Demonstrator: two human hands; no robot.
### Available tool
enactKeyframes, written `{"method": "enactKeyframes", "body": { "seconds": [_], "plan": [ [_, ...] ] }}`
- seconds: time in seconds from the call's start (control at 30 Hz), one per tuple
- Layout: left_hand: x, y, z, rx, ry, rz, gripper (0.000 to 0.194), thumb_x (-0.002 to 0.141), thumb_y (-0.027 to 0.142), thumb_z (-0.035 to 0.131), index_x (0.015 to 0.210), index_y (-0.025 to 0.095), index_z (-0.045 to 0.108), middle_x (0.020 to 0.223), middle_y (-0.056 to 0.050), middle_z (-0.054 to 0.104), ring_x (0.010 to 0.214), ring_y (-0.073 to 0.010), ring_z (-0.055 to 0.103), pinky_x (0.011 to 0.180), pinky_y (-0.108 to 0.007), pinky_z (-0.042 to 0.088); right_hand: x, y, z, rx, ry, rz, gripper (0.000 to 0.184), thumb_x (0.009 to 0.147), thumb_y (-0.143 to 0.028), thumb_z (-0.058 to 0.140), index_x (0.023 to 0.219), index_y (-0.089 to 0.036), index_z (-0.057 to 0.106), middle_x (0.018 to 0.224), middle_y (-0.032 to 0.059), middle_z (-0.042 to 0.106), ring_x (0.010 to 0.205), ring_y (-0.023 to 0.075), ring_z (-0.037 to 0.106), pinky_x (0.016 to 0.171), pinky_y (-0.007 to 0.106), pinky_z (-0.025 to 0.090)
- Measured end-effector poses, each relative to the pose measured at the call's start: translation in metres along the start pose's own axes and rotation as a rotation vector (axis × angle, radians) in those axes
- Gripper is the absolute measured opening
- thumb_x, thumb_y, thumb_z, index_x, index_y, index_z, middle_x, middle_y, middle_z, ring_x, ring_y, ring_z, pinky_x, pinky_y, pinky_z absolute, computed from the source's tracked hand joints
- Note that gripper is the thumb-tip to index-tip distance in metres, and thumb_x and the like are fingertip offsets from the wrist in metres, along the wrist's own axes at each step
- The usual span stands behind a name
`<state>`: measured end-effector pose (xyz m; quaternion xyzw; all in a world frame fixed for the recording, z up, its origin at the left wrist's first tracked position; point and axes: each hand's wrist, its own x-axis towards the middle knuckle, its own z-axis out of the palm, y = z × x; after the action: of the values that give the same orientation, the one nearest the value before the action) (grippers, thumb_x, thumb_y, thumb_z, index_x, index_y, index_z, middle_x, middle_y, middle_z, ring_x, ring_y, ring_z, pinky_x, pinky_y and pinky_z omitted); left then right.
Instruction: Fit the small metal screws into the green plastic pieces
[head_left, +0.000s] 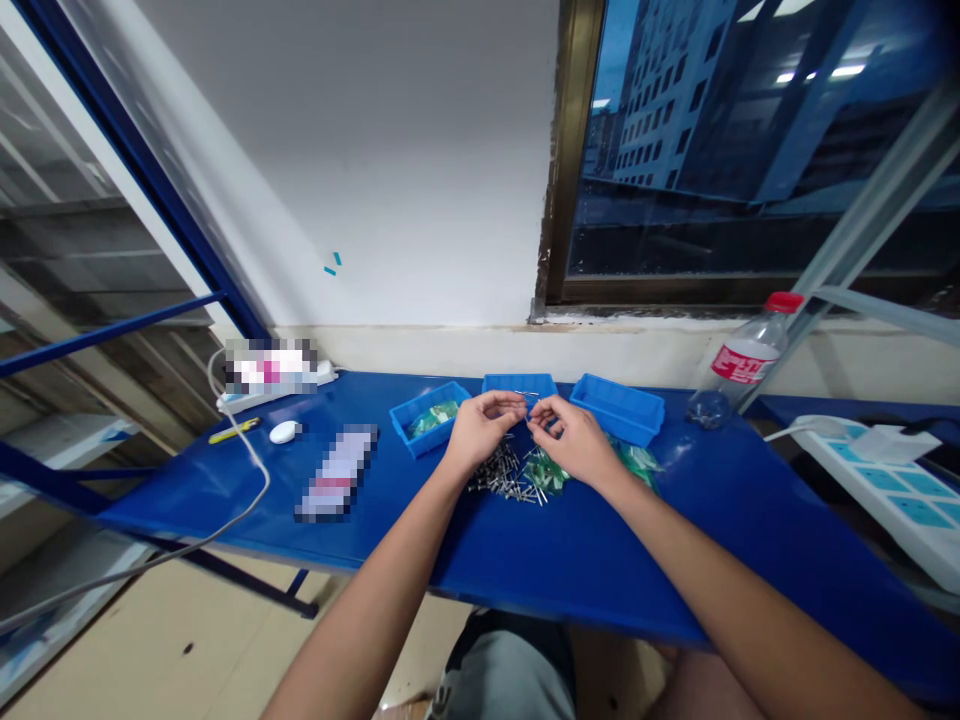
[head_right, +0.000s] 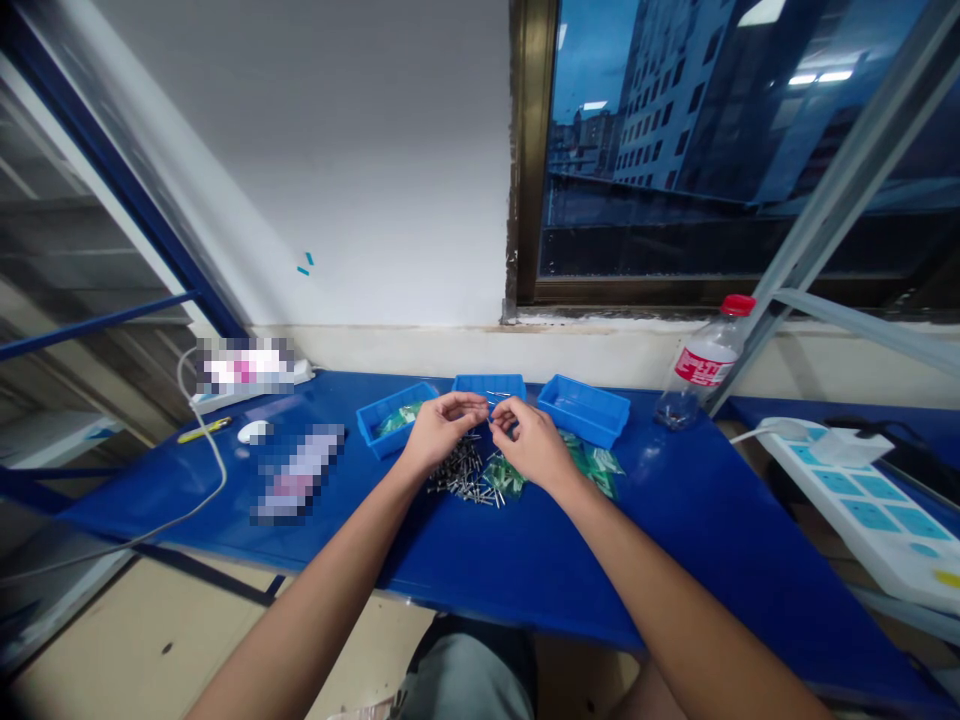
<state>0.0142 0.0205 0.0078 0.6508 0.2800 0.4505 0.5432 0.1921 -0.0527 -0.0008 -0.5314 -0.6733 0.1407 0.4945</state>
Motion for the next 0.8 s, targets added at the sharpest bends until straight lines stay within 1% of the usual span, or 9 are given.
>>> {"method": "enactKeyframes", "body": {
  "seconds": [0.1,0.2,0.3,0.37,0.47,0.53,0.63,0.7,0.8],
  "plan": [
    [-0.001,0.002,0.001,0.004,-0.023,-0.02,0.032,0.077,0.029,0.086,0.103,0.013,0.077,0.105,-0.013,0.081,0.096,-0.0227,0.077,0.099,-0.042,0.06,0.0,0.0,0.001,-0.003,-0.003,0.008,0.012,0.085,-0.025,0.062,0.097,-0.023,0.062,0.087,0.0027,0.071,0.074,0.0171,0.067,0.065,0.028,0.053],
    [-0.002,0.003,0.001,0.04,-0.063,-0.015,0.034,0.081,0.032,0.084,0.109,0.013,0.076,0.11,-0.014,0.08,0.1,-0.0237,0.077,0.099,-0.041,0.061,-0.001,0.001,0.001,-0.031,-0.008,0.006,0.023,0.081,-0.021,0.061,0.104,-0.022,0.061,0.083,0.0,0.068,0.068,0.0151,0.062,0.063,0.027,0.05],
    [-0.004,0.004,0.002,0.162,-0.057,0.049,0.041,0.086,0.036,0.08,0.119,0.014,0.074,0.115,-0.014,0.079,0.104,-0.0238,0.076,0.097,-0.037,0.061,-0.001,0.001,0.001,-0.052,-0.004,0.002,0.038,0.08,-0.019,0.058,0.118,-0.021,0.061,0.078,-0.002,0.064,0.064,0.0147,0.058,0.062,0.027,0.049],
    [-0.006,0.006,0.003,0.254,-0.033,0.065,0.044,0.089,0.042,0.077,0.123,0.015,0.072,0.108,-0.012,0.08,0.095,-0.0223,0.077,0.089,-0.034,0.062,-0.001,-0.001,0.001,-0.045,0.013,0.007,0.042,0.081,-0.019,0.057,0.123,-0.021,0.061,0.079,-0.0019,0.062,0.063,0.0148,0.057,0.061,0.027,0.048],
    [-0.01,0.012,0.006,0.305,-0.062,-0.005,0.047,0.093,0.05,0.071,0.125,0.015,0.072,0.088,-0.008,0.08,0.073,-0.0202,0.075,0.072,-0.031,0.061,0.0,-0.003,-0.001,0.0,0.058,0.041,0.03,0.082,-0.022,0.059,0.112,-0.021,0.063,0.079,-0.0006,0.063,0.065,0.0156,0.06,0.06,0.027,0.049],
    [-0.012,0.016,0.007,0.288,-0.116,-0.049,0.049,0.094,0.052,0.069,0.123,0.014,0.074,0.082,-0.008,0.079,0.07,-0.0202,0.075,0.07,-0.03,0.061,0.001,-0.004,-0.002,0.02,0.077,0.067,0.018,0.085,-0.025,0.061,0.102,-0.021,0.063,0.081,0.0007,0.066,0.066,0.0161,0.062,0.06,0.027,0.05],
    [-0.012,0.017,0.007,0.264,-0.175,-0.029,0.046,0.093,0.052,0.07,0.115,0.012,0.078,0.089,-0.009,0.081,0.079,-0.0214,0.076,0.077,-0.03,0.061,0.0,-0.003,-0.003,-0.02,0.079,0.039,0.009,0.087,-0.027,0.064,0.093,-0.022,0.067,0.087,0.0027,0.07,0.069,0.0166,0.063,0.063,0.028,0.05],
    [-0.01,0.013,0.005,0.242,-0.163,-0.011,0.045,0.091,0.051,0.073,0.111,0.012,0.079,0.097,-0.011,0.082,0.085,-0.0224,0.077,0.081,-0.031,0.062,0.0,-0.002,-0.003,-0.068,0.081,-0.017,0.008,0.087,-0.026,0.065,0.091,-0.022,0.07,0.09,0.0034,0.069,0.071,0.0169,0.062,0.064,0.029,0.05],
    [-0.005,0.003,0.002,0.124,-0.113,-0.057,0.044,0.084,0.047,0.081,0.112,0.013,0.079,0.106,-0.012,0.082,0.093,-0.025,0.078,0.089,-0.036,0.063,-0.001,-0.001,-0.001,-0.121,0.073,-0.072,0.009,0.09,-0.025,0.066,0.095,-0.023,0.074,0.09,0.0036,0.068,0.072,0.0174,0.061,0.067,0.031,0.051]
  ]
}}
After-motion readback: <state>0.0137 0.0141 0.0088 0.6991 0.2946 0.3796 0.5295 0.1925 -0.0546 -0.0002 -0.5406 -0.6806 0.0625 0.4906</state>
